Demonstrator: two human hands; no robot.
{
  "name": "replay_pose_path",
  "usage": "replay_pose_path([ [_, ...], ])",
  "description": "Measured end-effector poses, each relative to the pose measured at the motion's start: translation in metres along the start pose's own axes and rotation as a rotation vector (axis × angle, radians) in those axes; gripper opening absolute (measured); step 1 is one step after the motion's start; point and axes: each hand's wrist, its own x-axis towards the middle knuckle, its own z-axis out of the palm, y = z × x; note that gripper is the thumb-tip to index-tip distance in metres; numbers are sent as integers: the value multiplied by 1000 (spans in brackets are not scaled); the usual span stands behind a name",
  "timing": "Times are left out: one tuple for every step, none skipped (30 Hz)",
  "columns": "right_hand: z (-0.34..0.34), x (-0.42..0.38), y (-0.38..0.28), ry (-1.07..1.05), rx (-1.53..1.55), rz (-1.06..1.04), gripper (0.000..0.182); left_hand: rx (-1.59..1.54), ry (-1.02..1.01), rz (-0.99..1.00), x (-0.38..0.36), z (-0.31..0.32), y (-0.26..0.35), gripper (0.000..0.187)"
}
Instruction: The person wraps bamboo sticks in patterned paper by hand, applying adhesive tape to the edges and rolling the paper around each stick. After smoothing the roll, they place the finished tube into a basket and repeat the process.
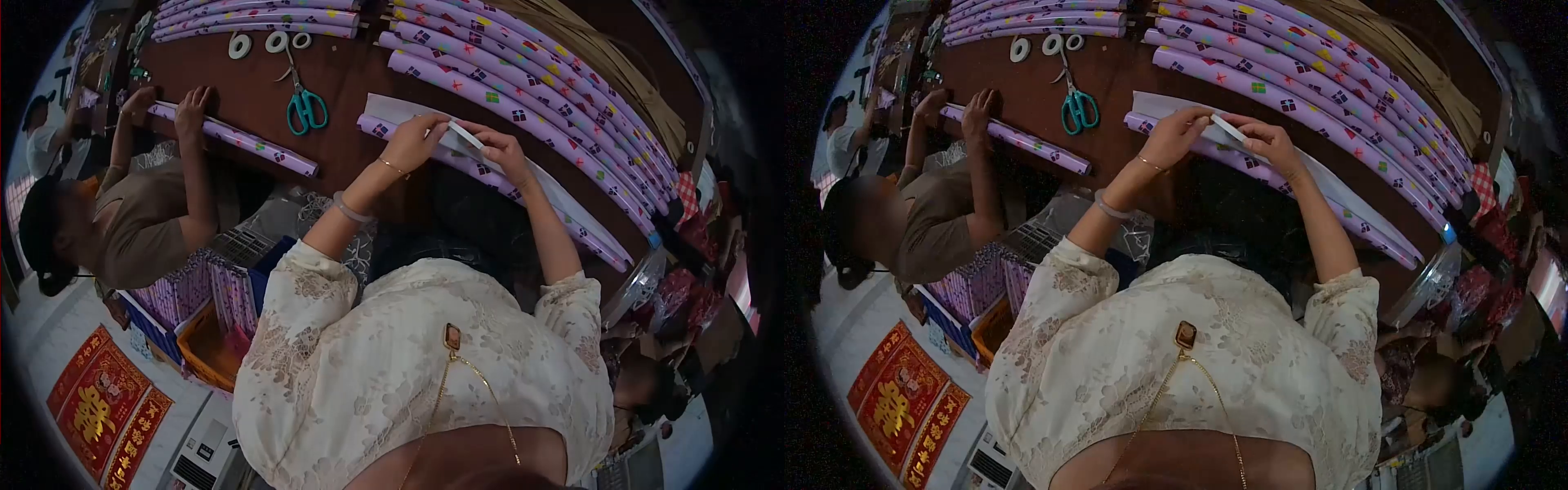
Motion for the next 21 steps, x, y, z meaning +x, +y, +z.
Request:
replay_pose_path([
  [1, 0, 0, 1, 2, -5, 29, -1, -1, -3, 2, -1, 1, 21],
  [1, 0, 1, 2, 3, -3, 29, 13, -13, -41, 4, -3, 3, 21],
  [1, -2, 1, 2, -15, 4, 28, 27, -23, -73, 5, -3, 4, 21],
  [1, -1, 2, 2, -28, 13, 27, 28, -24, -74, 6, -4, 4, 21],
  [1, 0, 3, 4, -24, 14, 27, 5, -13, -93, 6, -7, 3, 20],
  [3, 1, 1, 16, -68, 5, 25, -16, -3, -114, 5, -10, 2, 20],
  [5, 2, 0, 28, -112, -3, 24, -15, -6, -118, 4, -11, 0, 20],
  [7, 3, 2, 28, -111, -1, 24, 62, 57, -109, 3, -13, -1, 18],
  [9, 6, 4, 62, -159, -6, 23, 139, 122, -99, 2, -15, -3, 17],
  [12, 7, 6, 95, -210, -13, 23, 142, 124, -99, 0, -16, -5, 17],
  [15, 8, 7, 92, -207, -13, 23, 263, 233, -52, -1, -18, -6, 15],
  [20, 9, 2, 125, -310, -3, 24, 383, 340, -4, -2, -20, -8, 14],
  [25, 12, -3, 158, -413, 7, 26, 384, 340, -7, -3, -23, -10, 14],
  [30, 16, -9, 156, -402, 18, 26, 474, 401, -82, -2, -27, -12, 12],
  [34, 21, -15, 159, -541, 60, 30, 564, 468, -148, -1, -30, -15, 11],
  [37, 24, -18, 161, -681, 100, 35, 589, 515, -201, 2, -30, -21, 11],
  [40, 27, -16, 160, -677, 100, 35, 593, 514, -203, 4, -31, -26, 11],
  [42, 31, -15, 184, -803, 130, 40, 618, 538, -252, 7, -34, -29, 11],
  [42, 35, -15, 209, -929, 160, 45, 643, 562, -302, 10, -36, -32, 11],
  [43, 37, -14, 207, -925, 161, 45, 646, 560, -304, 12, -37, -34, 11],
  [43, 39, -14, 204, -939, 173, 48, 671, 557, -366, 16, -38, -34, 12],
])
